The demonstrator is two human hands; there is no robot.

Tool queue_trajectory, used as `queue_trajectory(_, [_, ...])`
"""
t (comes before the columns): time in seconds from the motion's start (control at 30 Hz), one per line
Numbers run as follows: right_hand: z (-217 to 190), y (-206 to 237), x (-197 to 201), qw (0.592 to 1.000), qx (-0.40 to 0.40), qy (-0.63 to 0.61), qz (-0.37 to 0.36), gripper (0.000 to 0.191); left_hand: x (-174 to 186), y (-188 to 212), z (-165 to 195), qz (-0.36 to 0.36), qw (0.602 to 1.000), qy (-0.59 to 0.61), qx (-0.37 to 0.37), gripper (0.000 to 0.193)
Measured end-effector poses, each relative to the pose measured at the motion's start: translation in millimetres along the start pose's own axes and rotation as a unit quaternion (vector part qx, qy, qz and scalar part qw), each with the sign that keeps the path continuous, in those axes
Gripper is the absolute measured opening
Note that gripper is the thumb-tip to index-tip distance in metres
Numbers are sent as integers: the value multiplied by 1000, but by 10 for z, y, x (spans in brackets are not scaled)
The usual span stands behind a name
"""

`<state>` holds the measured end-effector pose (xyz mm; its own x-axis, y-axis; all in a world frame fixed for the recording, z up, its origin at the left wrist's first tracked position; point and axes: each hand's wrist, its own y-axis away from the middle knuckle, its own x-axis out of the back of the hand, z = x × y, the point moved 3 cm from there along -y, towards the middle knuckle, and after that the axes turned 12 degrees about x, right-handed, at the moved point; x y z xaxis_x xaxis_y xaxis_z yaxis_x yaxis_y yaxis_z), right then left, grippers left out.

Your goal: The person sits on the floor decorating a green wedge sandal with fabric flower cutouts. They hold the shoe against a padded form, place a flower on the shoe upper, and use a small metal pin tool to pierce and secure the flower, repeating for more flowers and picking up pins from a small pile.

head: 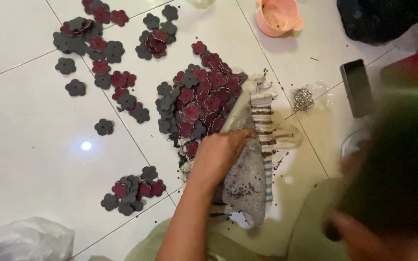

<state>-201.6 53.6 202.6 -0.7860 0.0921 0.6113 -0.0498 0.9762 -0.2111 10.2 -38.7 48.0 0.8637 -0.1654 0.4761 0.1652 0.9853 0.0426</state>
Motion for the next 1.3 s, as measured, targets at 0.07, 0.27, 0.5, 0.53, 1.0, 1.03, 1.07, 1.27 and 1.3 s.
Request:
queue_trajectory(0.07, [-139,-95,59,997,11,-76,24,82,-13,-9,-5,-4,1000,-16,5,18])
queue_trajectory(0.27, [431,19,-656,985,-134,60,-89,81,-94,-38,-106,-18,998,-62,4,10])
queue_trajectory(0.5, [413,158,-196,989,-26,146,3,90,-18,-49,-25,-27,999,-26,13,19])
queue_trajectory(0.53, [229,53,-56,989,30,138,-33,89,-4,-39,-20,-30,999,-28,28,22])
queue_trajectory(1.0, [497,144,-478,989,-81,105,-65,79,-68,-6,-105,-8,999,-45,7,12])
queue_trajectory(1.03, [429,170,-420,988,-95,111,-44,79,-42,10,-73,-7,1000,-13,-10,18])
queue_trajectory(1.07, [301,173,-353,996,-59,66,6,79,-36,-1,-52,-17,1000,-19,-3,18])
queue_trajectory(1.27, [55,46,-502,987,89,132,20,88,-55,10,-56,-52,993,-92,43,14])
queue_trajectory(1.3, [120,70,-638,958,166,231,-29,84,-74,-2,-74,-57,990,-121,40,11])
